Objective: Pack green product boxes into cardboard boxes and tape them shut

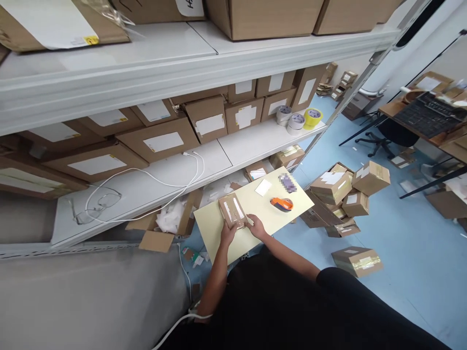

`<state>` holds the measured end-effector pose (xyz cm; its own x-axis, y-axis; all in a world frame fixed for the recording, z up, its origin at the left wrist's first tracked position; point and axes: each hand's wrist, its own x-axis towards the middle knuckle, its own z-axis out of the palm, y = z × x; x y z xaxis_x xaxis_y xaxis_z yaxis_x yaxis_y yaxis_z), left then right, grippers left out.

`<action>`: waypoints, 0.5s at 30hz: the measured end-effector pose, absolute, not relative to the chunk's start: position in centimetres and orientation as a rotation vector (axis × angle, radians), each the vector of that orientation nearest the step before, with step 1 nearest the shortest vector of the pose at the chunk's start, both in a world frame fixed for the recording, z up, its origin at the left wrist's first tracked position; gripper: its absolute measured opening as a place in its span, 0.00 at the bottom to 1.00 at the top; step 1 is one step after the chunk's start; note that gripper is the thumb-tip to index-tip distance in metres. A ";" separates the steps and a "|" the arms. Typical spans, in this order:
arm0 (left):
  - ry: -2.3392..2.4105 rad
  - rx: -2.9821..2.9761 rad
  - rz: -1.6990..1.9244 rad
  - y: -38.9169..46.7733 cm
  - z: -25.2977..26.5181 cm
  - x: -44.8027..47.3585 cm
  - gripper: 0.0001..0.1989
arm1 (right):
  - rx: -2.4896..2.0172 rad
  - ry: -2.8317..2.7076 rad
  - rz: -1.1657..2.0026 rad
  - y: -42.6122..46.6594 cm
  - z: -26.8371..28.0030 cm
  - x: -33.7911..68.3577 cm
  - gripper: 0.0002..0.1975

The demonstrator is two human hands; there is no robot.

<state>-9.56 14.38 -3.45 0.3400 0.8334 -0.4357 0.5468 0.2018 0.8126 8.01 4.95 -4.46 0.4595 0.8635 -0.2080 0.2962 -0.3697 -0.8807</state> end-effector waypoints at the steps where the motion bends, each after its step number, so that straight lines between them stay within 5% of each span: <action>1: 1.329 1.430 0.346 14.2 -3.7 -10.1 0.43 | -1.937 -0.935 0.880 4.9 -4.6 7.2 0.25; 7: 1.240 1.257 0.460 14.2 -4.9 -11.2 0.41 | -2.021 -0.716 1.076 4.4 -4.7 5.9 0.36; 15: 1.045 1.594 0.235 12.8 -1.5 -5.0 0.40 | -1.797 -0.447 0.906 1.6 -2.8 9.9 0.31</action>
